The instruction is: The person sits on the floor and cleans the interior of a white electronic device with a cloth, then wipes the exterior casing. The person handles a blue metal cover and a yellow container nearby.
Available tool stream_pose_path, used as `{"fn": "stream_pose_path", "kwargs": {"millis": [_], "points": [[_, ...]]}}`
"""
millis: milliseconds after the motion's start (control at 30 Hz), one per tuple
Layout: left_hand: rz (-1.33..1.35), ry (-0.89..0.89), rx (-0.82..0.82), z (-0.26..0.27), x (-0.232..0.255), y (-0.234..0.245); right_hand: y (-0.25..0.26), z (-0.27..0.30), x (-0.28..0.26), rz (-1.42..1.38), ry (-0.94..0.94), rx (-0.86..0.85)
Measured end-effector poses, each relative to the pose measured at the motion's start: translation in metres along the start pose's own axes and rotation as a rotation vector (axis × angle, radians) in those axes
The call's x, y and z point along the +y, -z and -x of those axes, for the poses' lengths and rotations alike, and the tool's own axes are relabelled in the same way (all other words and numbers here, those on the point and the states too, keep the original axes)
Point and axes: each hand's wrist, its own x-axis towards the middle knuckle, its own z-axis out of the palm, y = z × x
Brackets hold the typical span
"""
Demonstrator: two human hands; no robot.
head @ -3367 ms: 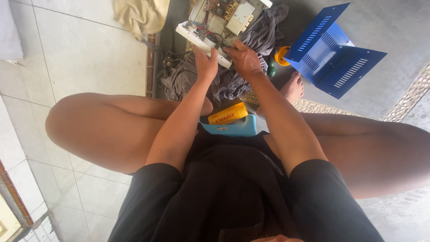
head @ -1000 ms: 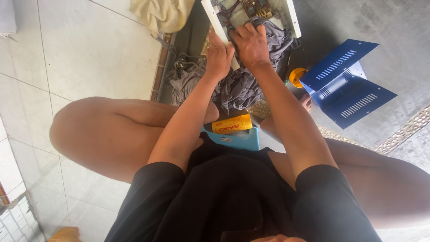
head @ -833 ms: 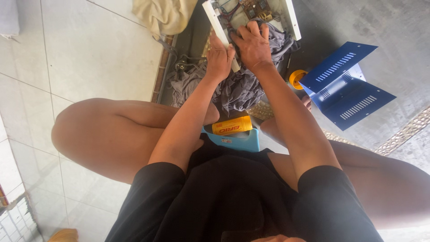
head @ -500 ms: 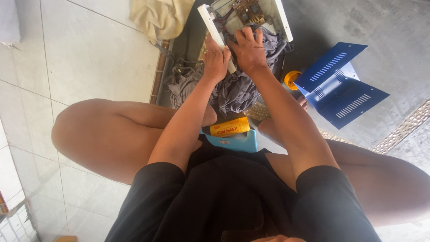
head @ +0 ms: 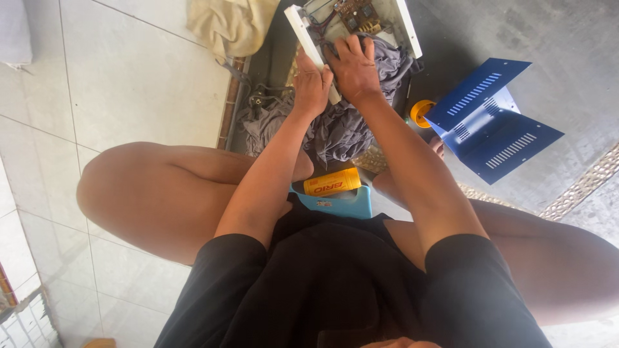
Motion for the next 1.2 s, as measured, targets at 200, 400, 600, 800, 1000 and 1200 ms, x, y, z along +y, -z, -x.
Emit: {"fn": "stream_pose_path", "kwargs": {"millis": [200,400,600,800,1000,1200], "points": [[-0.025,-0.058,0.087,-0.004,0.003,-0.006,0.027,0.03,0.029,-0.121,0.125,-0.192],[-0.108,0.011,0.014,-0.002,-0.001,-0.014,0.044,0.052,0.02,-0.512,-0.645,0.429],[-0.093,0.02,0.006,-0.004,-0.001,-0.015,0.029,0.05,0.003,0.106,-0.264,0.21],[-0.033,0.094,-0.024,-0.005,0.005,-0.015,0.021,0.092,0.01,-0.21,-0.362,0.092],[-0.099,-0.027,0.039,0.003,-0.005,-0.018,0.013,0.063,0.009,-0.225,-0.386,0.33],[-0.119,0.015,0.019,-0.006,-0.001,-0.016,0.021,0.058,0.005,0.044,-0.188,-0.116]]}}
